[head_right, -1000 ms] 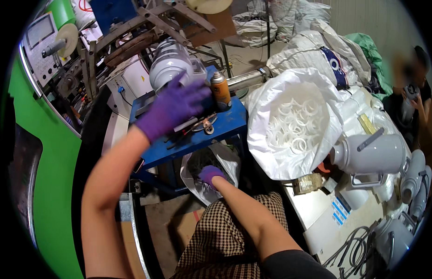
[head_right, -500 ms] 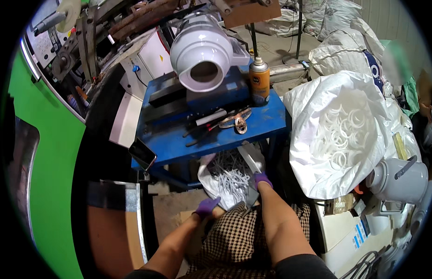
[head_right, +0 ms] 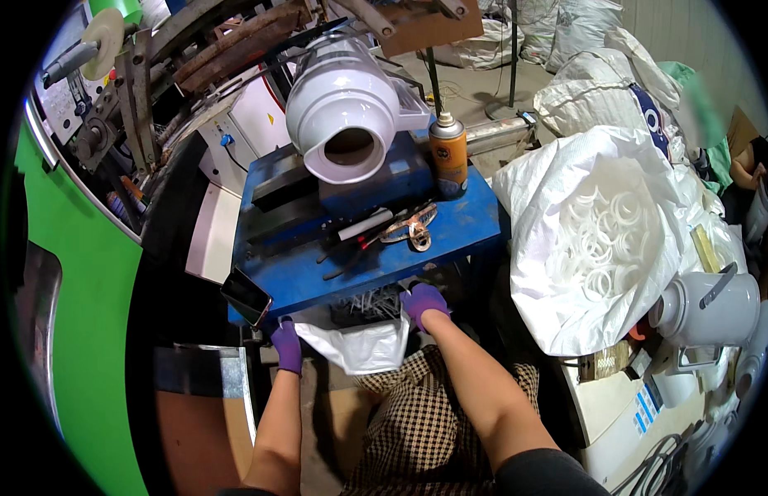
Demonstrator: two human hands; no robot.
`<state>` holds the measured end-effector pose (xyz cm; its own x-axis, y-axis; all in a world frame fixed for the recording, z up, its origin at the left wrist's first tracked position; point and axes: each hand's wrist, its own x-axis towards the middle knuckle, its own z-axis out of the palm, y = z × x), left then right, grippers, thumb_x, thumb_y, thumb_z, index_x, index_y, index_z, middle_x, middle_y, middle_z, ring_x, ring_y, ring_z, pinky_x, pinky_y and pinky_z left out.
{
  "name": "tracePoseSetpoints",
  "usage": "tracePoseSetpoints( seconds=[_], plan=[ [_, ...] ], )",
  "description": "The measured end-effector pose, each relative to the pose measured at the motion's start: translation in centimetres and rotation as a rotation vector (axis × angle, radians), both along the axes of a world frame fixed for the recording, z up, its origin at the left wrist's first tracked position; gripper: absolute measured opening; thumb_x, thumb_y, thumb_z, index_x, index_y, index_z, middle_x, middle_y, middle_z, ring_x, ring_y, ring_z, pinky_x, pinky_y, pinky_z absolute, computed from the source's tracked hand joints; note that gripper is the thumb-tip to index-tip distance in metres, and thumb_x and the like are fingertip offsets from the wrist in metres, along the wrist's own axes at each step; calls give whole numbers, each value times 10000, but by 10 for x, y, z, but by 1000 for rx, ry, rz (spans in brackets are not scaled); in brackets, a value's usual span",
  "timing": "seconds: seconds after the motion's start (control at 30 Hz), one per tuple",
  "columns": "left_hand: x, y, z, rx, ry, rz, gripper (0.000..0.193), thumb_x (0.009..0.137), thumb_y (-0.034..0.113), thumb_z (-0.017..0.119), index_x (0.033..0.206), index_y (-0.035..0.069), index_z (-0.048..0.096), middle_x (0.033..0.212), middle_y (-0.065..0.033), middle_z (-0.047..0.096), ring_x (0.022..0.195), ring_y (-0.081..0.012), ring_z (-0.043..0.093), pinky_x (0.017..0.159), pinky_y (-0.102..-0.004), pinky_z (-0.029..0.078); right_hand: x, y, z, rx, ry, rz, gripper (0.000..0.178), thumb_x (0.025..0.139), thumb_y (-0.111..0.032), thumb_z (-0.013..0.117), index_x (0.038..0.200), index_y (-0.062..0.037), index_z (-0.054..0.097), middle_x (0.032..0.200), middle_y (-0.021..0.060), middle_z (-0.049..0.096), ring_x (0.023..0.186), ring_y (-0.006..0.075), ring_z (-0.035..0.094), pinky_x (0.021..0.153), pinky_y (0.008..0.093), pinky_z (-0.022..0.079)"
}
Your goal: The person assembles white plastic containers by attaching handles and securing them with rubber bands. They repeatedly pick up containers, attach handles, and wrap rubber bands around the necks, placing finished units aside.
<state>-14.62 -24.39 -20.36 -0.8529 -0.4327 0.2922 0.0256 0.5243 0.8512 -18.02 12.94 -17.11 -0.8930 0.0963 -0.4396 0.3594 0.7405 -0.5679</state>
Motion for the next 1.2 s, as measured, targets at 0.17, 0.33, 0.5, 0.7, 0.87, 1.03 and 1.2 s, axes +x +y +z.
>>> tracePoseSetpoints(
  seconds=[0.17,0.33,0.5,0.7,0.87,1.03,1.2],
  plan=[
    [47,-15,-4,691,-70,171,435,930,196,721,1300,20,576,830,26,532,679,-61,458,585,-259,383,0,-2,2,-216,48,-123,484,929,-408,648,1201,-12,707,1191,263,701,1116,424,670,947,483,539],
    [113,19,20,79,-84,44,708,944,209,697,1542,16,369,1503,-165,448,1327,-297,480,1089,-415,404,15,-28,-1,-345,101,23,531,917,-493,705,1010,30,722,889,149,723,809,260,712,720,429,552],
    [187,111,44,57,-136,-417,596,932,200,652,1446,-46,479,1431,-193,514,1309,-325,501,1114,-423,389,67,-21,65,-123,-56,459,657,947,-541,603,1386,-52,598,1393,207,628,1256,387,612,1052,444,487],
    [241,172,42,-142,-118,-861,573,884,167,589,1393,-81,508,1385,-292,561,1282,-440,542,1112,-462,432,217,81,189,85,427,351,430,987,-486,571,921,-89,720,938,159,723,881,362,699,788,467,544],
    [252,164,39,-11,-207,-830,549,909,143,585,1407,-72,503,1394,-285,561,1315,-430,524,1135,-458,410,304,201,183,533,599,-187,444,991,-379,565,688,-87,707,690,152,685,636,353,677,620,481,523],
    [254,167,48,-166,-257,-773,584,983,323,643,1420,-42,516,1408,-283,563,1310,-432,535,1129,-470,412,308,223,106,681,523,-156,418,968,-397,569,716,-95,706,743,142,695,686,345,685,607,480,501],
    [250,174,83,-473,86,-665,599,955,378,683,1398,-4,554,1362,-279,595,1225,-444,596,1056,-473,476,317,227,133,543,580,-167,409,968,-417,579,754,-87,694,745,168,674,707,364,672,650,504,500]
  ],
)
